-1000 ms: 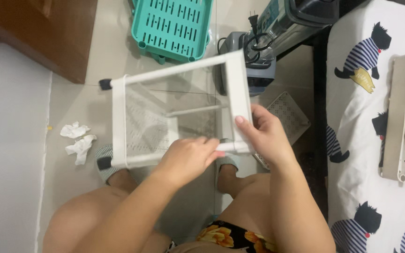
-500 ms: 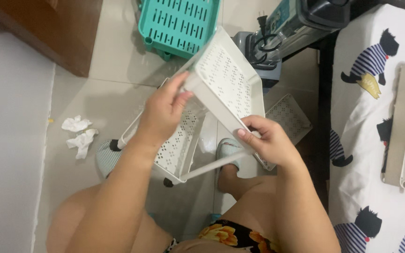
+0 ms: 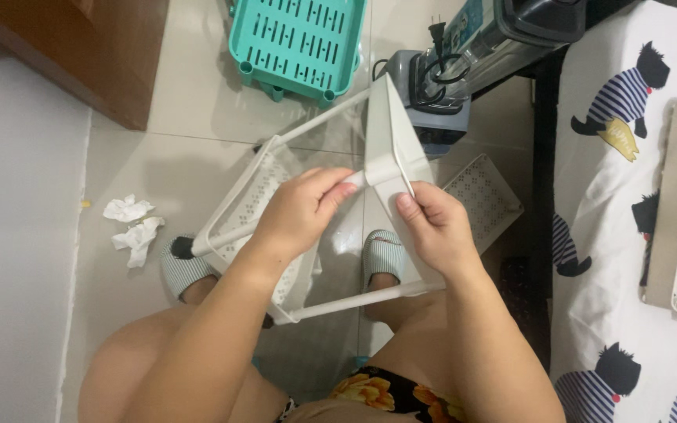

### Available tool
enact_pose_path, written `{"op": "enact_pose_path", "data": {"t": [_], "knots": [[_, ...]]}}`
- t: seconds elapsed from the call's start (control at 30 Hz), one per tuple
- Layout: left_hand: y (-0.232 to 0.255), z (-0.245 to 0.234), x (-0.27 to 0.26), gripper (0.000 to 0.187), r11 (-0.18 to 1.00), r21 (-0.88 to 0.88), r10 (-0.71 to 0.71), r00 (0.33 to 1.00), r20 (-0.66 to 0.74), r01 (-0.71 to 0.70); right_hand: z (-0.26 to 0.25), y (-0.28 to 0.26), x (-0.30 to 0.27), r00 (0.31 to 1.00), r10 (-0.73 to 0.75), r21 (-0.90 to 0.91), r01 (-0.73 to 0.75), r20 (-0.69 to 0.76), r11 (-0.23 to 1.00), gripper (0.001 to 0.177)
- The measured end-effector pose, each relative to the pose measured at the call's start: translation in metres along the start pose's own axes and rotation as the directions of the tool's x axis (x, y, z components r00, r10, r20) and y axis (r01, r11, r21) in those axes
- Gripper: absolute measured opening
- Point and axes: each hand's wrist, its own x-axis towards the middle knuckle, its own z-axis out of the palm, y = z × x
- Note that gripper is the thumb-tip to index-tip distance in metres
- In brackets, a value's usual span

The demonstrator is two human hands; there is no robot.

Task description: The person assembles a white plastic three-tier storage rack by inserting vertical poles into the corners of perforated trays and securing them with small plastic caps. The person works on the floor, stacking trays and adding poles one by one.

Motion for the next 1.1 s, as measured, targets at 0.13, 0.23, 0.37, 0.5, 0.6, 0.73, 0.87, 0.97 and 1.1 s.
{"op": "enact_pose_path", "data": {"t": [0.13, 0.23, 0.37, 0.5, 0.6, 0.73, 0.87, 0.97, 1.1], "knots": [[0.003, 0.007, -0.003, 0.029, 0.994, 0.085, 0.076, 0.996, -0.053, -0.071, -0.004, 0.007, -0.003, 0.999, 0.036, -0.001, -0.036, 0.008, 0.999, 0.022], [0.005, 0.006, -0.004, 0.029, 0.994, 0.084, 0.077, 0.996, -0.041, -0.074, -0.002, 0.008, -0.001, 0.997, 0.062, -0.010, -0.062, 0.043, 0.998, 0.021], [0.004, 0.004, -0.005, 0.030, 0.993, 0.103, 0.064, 0.998, -0.003, -0.063, 0.004, 0.007, -0.003, 0.997, 0.014, -0.013, -0.013, 0.075, 1.000, 0.019], [0.003, 0.003, -0.009, 0.030, 0.993, 0.072, 0.095, 0.995, -0.019, -0.093, 0.011, 0.000, -0.005, 0.994, 0.047, 0.000, -0.047, 0.096, 0.999, 0.017], [0.004, 0.003, -0.012, 0.030, 0.991, 0.094, 0.103, 0.994, -0.031, -0.099, 0.014, -0.008, -0.008, 0.993, -0.058, -0.074, 0.066, 0.107, 0.995, 0.016], [0.005, -0.005, -0.008, 0.032, 0.974, 0.155, 0.162, 0.987, 0.016, -0.162, 0.019, -0.018, -0.010, 0.995, -0.098, -0.188, 0.101, 0.022, 0.977, 0.017], [-0.004, -0.012, -0.004, 0.032, 0.962, 0.257, 0.065, 0.992, 0.106, -0.090, 0.012, -0.025, -0.015, 0.997, -0.044, -0.208, 0.031, -0.058, 0.978, 0.020], [-0.010, -0.007, -0.008, 0.030, 0.961, 0.258, 0.068, 0.991, 0.113, -0.095, 0.006, -0.028, -0.016, 0.998, -0.062, -0.267, 0.060, 0.004, 0.962, 0.024], [-0.017, -0.005, -0.011, 0.029, 0.956, 0.260, 0.115, 0.988, 0.098, -0.138, 0.009, -0.028, -0.015, 0.999, -0.028, -0.246, 0.033, 0.025, 0.969, 0.025]]}}
